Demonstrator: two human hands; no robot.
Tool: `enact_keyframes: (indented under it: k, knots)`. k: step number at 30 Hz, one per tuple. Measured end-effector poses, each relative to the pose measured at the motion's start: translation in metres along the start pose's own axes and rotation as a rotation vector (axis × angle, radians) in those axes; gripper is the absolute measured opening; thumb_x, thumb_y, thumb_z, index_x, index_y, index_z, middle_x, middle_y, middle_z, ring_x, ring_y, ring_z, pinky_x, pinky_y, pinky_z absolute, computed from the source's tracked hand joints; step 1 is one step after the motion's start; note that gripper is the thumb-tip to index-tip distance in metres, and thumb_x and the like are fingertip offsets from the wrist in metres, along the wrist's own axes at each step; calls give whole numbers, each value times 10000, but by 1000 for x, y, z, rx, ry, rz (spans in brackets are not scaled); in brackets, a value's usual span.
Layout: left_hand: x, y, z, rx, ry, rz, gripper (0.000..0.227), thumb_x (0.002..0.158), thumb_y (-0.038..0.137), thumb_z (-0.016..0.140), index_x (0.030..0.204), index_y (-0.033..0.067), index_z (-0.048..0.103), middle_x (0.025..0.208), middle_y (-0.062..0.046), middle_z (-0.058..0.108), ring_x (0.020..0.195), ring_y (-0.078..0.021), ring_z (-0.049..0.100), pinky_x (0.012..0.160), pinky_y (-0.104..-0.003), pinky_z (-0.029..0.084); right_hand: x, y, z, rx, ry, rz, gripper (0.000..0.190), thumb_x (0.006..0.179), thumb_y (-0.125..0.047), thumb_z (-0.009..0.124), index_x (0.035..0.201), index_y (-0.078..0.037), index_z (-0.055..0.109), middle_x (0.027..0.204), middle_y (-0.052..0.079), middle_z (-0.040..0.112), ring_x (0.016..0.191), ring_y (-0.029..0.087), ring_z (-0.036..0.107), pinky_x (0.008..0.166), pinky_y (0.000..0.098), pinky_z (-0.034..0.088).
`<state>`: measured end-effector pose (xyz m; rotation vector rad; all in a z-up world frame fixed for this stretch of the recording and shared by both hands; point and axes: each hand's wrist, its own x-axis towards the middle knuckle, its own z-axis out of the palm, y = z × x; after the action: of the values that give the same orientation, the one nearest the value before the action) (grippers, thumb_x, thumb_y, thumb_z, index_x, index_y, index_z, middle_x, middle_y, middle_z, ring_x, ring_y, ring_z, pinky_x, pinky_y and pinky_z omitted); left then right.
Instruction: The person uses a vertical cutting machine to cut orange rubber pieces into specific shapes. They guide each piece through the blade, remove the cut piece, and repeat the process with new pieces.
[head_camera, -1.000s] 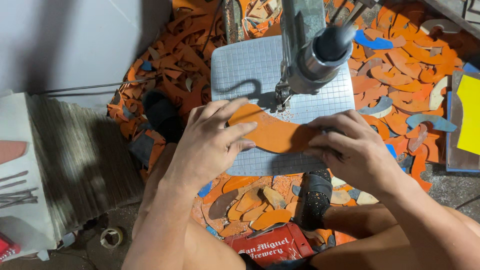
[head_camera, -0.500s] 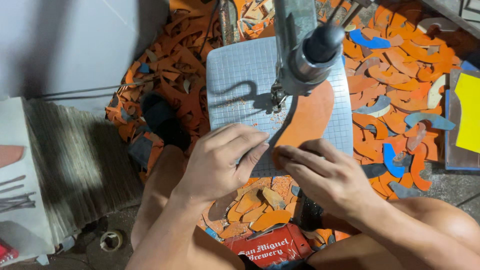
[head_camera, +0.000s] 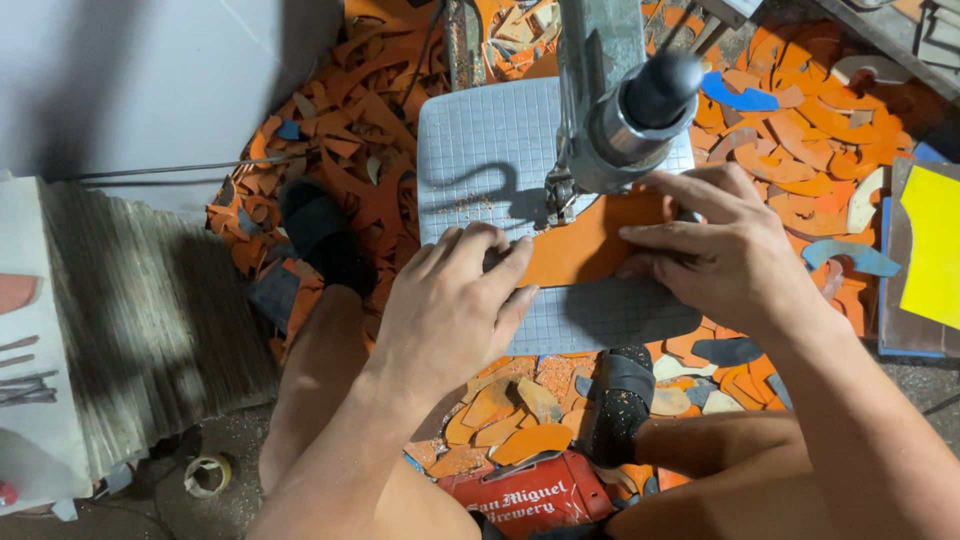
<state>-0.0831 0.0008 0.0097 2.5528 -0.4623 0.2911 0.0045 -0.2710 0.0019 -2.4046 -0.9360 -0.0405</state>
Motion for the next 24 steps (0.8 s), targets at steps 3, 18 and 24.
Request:
enact_keyframes:
  k: [3, 18, 24]
  knots:
    - [1, -1, 3, -11, 3, 0, 444, 811, 331, 816, 1144, 46, 743, 1015, -77, 652, 973, -239, 649, 846, -373, 556, 1, 3, 3, -49, 72, -23, 474, 601, -61, 857, 1058, -179, 820, 1388, 124, 649, 1265, 348, 573, 1057, 433, 519]
    - [1, -10, 13, -31, 18, -5, 411, 836, 320, 818, 1102, 14, 752, 1009, -108, 658, 994, -242, 657, 890, -368, 562, 15, 4, 8, -46, 52, -32, 442, 627, -102, 899, 1057, -160, 816, 1241, 65, 737, 1232, 304, 609, 1053, 419, 530]
    - [3, -13, 14, -11, 9, 2, 418, 851, 344, 795, 1101, 11, 752, 1012, -100, 645, 993, -239, 653, 896, -376, 558, 16, 2, 7, -36, 63, -61, 438, 621, -90, 887, 1050, -142, 812, 1260, 87, 732, 1220, 323, 596, 1045, 424, 521]
